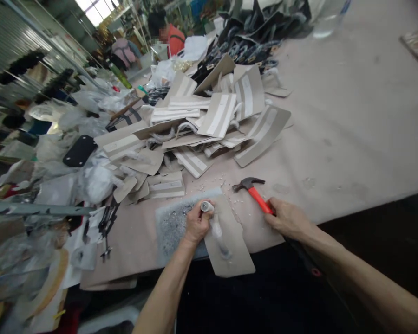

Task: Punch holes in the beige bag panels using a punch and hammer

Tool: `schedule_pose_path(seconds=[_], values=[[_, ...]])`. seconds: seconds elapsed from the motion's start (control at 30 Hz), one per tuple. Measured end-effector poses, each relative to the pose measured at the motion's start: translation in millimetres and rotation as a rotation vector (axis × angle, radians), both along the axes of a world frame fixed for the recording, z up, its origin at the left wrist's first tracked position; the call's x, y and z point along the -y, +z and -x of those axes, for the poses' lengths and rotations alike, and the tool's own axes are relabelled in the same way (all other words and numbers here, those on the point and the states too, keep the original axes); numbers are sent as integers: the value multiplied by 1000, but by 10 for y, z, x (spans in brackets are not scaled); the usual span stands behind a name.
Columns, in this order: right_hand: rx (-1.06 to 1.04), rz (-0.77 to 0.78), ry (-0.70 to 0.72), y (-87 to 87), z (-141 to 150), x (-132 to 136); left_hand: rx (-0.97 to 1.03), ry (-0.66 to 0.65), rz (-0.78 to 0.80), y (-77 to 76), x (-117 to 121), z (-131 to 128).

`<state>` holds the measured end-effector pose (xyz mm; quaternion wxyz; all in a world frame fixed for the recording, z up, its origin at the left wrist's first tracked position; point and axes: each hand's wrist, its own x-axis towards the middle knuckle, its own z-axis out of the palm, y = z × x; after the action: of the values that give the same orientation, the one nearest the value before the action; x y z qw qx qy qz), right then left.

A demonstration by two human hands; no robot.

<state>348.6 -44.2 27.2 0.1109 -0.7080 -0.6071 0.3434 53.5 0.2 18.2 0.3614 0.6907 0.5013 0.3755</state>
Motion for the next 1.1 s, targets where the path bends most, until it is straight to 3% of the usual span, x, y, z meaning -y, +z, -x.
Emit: schedule_pose_path(seconds=[0.2,0.3,0.43,0.53,0.63,0.77,0.83,0.9,1.0,1.1], values=[[-931,472,-439,179,214,86,35,-59,-46,36,-18,19],[-1031,535,-542,184,361,208,56,-67,-71,15,-22,34],[-928,435,-568,161,522,266,85,-62,-52,-4,-25,39],[-860,335,-558,275,600,246,93,-54,-31,-3,-30,39],[-654,126,-373,570,667,238,92,-67,-49,-3,-36,41],[-91,-343,11,925,766,267,87,-70,-67,-17,-40,44],[134,-401,146,969,798,276,82,-67,-62,-25,-41,43],[275,-339,270,996,800,262,63,-59,-63,-31,-43,40],[335,-359,331,1237,760,206,42,-64,-71,-35,-48,35],[241,-647,180,1697,741,162,46,-80,-76,-39,-54,32]])
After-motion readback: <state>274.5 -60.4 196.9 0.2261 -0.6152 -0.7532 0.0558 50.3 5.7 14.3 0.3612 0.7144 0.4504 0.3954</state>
